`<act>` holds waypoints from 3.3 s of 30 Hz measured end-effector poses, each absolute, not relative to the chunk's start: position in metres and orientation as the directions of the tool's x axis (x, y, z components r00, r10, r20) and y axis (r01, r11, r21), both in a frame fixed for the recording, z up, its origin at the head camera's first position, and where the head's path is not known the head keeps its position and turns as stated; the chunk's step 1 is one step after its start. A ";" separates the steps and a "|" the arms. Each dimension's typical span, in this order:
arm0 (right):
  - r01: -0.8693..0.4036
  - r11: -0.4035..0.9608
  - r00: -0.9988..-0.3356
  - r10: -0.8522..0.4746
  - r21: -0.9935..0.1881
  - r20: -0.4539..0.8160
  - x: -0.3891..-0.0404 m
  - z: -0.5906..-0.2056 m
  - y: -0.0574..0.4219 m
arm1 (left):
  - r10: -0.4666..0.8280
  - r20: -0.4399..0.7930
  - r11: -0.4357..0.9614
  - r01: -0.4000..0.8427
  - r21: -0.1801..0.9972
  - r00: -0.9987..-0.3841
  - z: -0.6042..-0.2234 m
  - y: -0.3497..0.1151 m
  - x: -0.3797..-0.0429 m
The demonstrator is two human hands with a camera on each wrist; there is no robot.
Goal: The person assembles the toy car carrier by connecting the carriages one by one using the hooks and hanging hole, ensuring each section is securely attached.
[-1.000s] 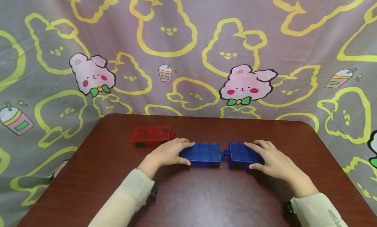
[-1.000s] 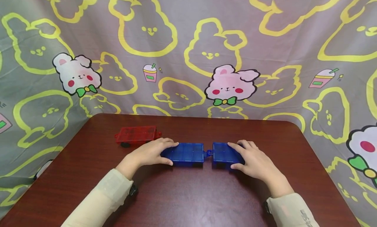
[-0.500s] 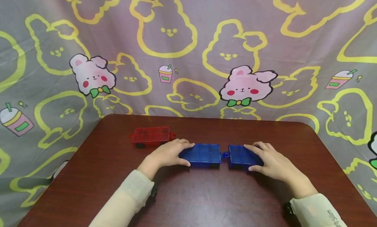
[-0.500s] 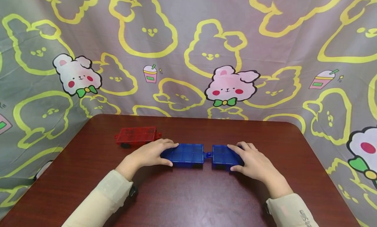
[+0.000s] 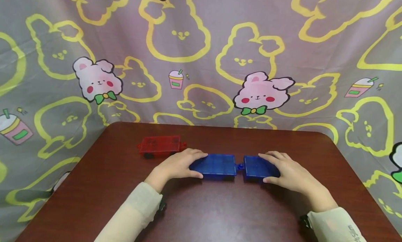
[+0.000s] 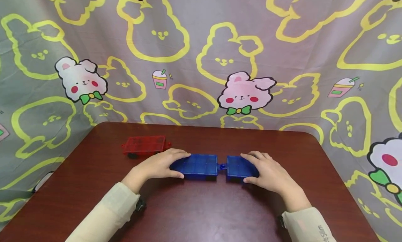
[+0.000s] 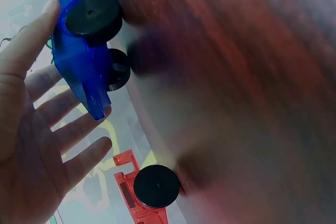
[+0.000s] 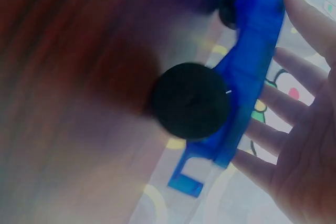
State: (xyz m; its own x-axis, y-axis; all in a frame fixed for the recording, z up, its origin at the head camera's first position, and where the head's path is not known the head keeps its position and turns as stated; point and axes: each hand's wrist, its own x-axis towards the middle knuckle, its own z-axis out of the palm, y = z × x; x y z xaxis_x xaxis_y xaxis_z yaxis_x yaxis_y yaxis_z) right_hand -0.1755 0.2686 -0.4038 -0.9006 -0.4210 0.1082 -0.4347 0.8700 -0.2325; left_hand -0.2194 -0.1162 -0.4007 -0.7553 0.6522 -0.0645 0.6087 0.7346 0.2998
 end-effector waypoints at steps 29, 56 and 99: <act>-0.546 0.710 -0.811 -0.581 -0.445 0.067 -0.201 -0.402 0.153 | 0.428 0.037 0.835 0.411 0.365 -0.903 -0.390 -0.215 -0.257; -0.550 0.697 -0.789 -0.614 -0.461 0.013 -0.206 -0.413 0.141 | 0.418 -0.044 0.872 0.387 0.299 -0.908 -0.397 -0.216 -0.273; -0.532 0.663 -0.792 -0.609 -0.527 0.032 -0.208 -0.415 0.148 | 0.493 0.000 0.844 0.478 0.242 -0.870 -0.395 -0.202 -0.222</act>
